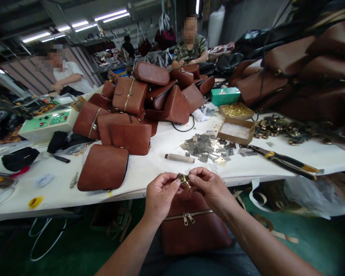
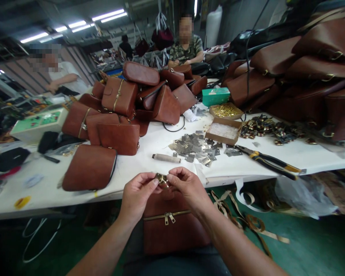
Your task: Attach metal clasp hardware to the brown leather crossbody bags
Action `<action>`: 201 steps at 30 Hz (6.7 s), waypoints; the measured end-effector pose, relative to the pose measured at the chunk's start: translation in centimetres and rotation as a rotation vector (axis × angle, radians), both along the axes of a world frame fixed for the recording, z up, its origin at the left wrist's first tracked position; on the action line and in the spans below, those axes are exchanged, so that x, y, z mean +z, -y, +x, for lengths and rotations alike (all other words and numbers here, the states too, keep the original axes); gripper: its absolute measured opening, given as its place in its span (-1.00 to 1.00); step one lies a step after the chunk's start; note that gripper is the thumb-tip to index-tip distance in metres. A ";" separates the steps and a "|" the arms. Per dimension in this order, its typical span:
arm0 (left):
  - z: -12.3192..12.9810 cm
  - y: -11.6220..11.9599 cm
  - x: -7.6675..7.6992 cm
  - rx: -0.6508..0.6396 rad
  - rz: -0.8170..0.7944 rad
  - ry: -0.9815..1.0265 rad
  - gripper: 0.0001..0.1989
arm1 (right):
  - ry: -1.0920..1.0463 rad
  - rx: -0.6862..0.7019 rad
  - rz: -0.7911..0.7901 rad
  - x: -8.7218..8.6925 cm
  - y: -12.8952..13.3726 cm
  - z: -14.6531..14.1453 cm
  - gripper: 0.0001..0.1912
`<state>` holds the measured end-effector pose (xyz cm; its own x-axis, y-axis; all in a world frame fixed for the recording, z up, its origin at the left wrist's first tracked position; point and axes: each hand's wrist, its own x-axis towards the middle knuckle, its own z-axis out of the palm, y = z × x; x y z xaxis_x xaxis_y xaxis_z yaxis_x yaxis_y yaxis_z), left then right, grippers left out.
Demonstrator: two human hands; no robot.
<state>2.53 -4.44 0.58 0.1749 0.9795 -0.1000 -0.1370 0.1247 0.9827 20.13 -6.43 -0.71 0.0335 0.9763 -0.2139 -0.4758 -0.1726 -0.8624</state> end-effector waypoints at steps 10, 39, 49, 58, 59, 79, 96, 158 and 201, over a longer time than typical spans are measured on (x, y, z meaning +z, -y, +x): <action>-0.6 1.0 -0.6 0.077 0.497 -0.297 -0.97 | 0.601 -0.265 0.420 0.5 2.2 -2.2 -0.94; -4.1 1.1 -3.3 -0.401 0.689 -1.321 -0.56 | 1.013 0.036 0.138 -4.9 6.1 -1.3 -0.77; -3.7 0.3 -4.0 -0.380 0.591 -1.173 -0.74 | 1.051 0.073 0.153 -5.6 5.9 -1.5 -0.81; -4.2 -0.4 -2.6 -0.605 0.446 -0.930 -0.86 | 1.022 0.122 0.116 -5.4 6.2 -1.7 -0.80; -4.2 -0.4 -2.4 -0.615 0.417 -0.897 -0.83 | 1.021 0.138 0.119 -5.3 6.1 -1.5 -0.80; -4.2 0.4 -2.4 -0.591 0.187 -0.673 -0.79 | 0.916 0.293 0.101 -3.1 6.0 -0.6 -0.81; -4.1 -0.1 -0.8 -0.735 0.078 -0.513 -0.70 | 1.091 -0.165 0.252 -4.4 6.9 -3.4 -0.83; -4.2 2.8 1.2 -0.592 0.183 -0.776 -0.78 | 0.899 0.625 0.305 0.9 4.2 2.3 -0.83; -5.0 2.5 3.4 -0.505 0.370 -0.846 -0.79 | 0.730 -0.086 0.276 -0.7 7.1 -3.4 -0.84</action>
<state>-2.47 -6.92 3.94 0.5840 0.8068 -0.0896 0.5957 -0.3510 0.7224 16.69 -13.52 -1.42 0.1501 0.9785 0.1412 0.2262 0.1050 -0.9684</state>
